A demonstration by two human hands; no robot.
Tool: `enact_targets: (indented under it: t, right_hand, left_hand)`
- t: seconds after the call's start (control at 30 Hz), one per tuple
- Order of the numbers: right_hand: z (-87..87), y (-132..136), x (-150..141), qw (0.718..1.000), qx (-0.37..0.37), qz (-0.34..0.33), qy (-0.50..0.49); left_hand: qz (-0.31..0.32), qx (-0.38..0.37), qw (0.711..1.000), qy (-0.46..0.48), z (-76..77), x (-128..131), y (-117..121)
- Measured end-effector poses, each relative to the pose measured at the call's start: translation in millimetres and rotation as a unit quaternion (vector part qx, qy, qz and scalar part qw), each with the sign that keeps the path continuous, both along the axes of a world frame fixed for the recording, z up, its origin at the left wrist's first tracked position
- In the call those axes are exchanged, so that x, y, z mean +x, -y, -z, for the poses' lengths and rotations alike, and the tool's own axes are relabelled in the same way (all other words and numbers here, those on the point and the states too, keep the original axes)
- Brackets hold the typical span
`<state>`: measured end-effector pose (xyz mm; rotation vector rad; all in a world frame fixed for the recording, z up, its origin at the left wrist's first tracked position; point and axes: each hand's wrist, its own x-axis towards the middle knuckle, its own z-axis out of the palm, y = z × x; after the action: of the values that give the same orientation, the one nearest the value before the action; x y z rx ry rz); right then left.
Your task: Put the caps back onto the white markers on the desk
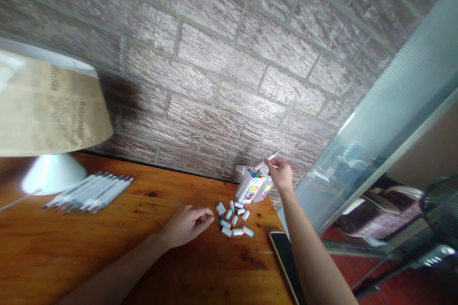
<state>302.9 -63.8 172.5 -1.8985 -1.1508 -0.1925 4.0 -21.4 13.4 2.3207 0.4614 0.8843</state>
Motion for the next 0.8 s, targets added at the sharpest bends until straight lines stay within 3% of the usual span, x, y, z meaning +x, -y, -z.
enact_targets:
  t: [0.3,0.5,0.8]
  right_hand:
    - [-6.4,-6,2,0.995,-0.074,-0.007,0.059]
    - [-0.7,-9,4,0.991,-0.127,-0.009,0.049]
    - [3.1,2,-1,0.991,-0.125,0.01,0.037]
  left_hand:
    - [0.003,-0.006,0.999,-0.031,-0.9,1,0]
    - [-0.014,-0.006,0.999,-0.031,-1.8,0,-1]
    - [-0.012,0.0,1.0,-0.028,1.2,0,-3]
